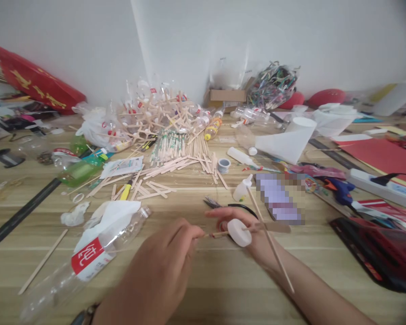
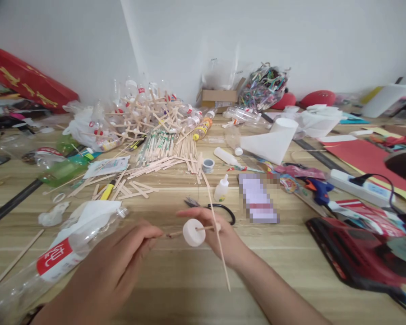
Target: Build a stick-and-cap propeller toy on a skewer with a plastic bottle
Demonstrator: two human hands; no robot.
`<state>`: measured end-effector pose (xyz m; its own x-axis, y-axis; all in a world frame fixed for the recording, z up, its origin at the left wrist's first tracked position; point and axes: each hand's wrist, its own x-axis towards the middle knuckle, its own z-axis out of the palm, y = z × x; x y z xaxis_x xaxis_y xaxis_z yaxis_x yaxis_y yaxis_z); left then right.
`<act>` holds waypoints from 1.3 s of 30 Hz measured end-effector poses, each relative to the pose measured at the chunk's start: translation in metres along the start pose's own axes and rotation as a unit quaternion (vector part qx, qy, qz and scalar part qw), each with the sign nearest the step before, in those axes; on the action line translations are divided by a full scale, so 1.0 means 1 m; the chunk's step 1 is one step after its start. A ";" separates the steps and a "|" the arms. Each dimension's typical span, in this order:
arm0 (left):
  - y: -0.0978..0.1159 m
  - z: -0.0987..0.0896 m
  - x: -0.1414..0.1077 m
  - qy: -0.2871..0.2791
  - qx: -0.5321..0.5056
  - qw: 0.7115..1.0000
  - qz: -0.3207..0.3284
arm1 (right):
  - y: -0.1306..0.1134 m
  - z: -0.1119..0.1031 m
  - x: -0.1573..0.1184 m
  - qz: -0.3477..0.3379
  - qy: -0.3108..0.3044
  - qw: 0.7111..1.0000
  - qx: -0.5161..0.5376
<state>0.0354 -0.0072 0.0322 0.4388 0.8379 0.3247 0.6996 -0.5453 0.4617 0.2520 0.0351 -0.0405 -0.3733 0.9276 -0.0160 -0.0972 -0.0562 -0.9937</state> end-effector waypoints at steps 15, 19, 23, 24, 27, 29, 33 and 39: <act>0.004 0.005 0.028 -0.064 -0.511 0.784 -0.347 | -0.013 0.005 -0.003 -0.029 0.039 0.996 -0.076; 0.003 0.011 0.028 -0.025 -0.577 0.725 -0.375 | -0.012 0.005 -0.001 -0.026 0.067 0.994 -0.082; -0.003 0.016 0.026 0.015 -0.615 0.687 -0.386 | -0.011 0.003 0.002 -0.054 0.092 0.989 -0.106; -0.005 0.017 0.026 0.023 -0.625 0.678 -0.387 | -0.010 0.002 0.002 -0.067 0.105 0.985 -0.121; -0.009 0.018 0.026 0.049 -0.648 0.655 -0.385 | -0.009 0.000 0.004 -0.087 0.142 0.975 -0.146; -0.010 0.019 0.026 0.061 -0.654 0.647 -0.387 | -0.007 -0.002 0.006 -0.083 0.163 0.974 -0.137; -0.010 0.020 0.025 0.066 -0.645 0.650 -0.396 | -0.003 -0.003 0.008 -0.057 0.173 0.967 -0.177; -0.001 0.029 0.023 0.018 -0.646 0.645 -0.408 | -0.006 0.004 0.003 -0.115 0.182 0.937 -0.273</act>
<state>0.0612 0.0130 0.0153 0.1931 0.8705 -0.4527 -0.3753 0.4918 0.7856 0.2479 0.0364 -0.0336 -0.0506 0.9621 0.2678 0.3884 0.2660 -0.8823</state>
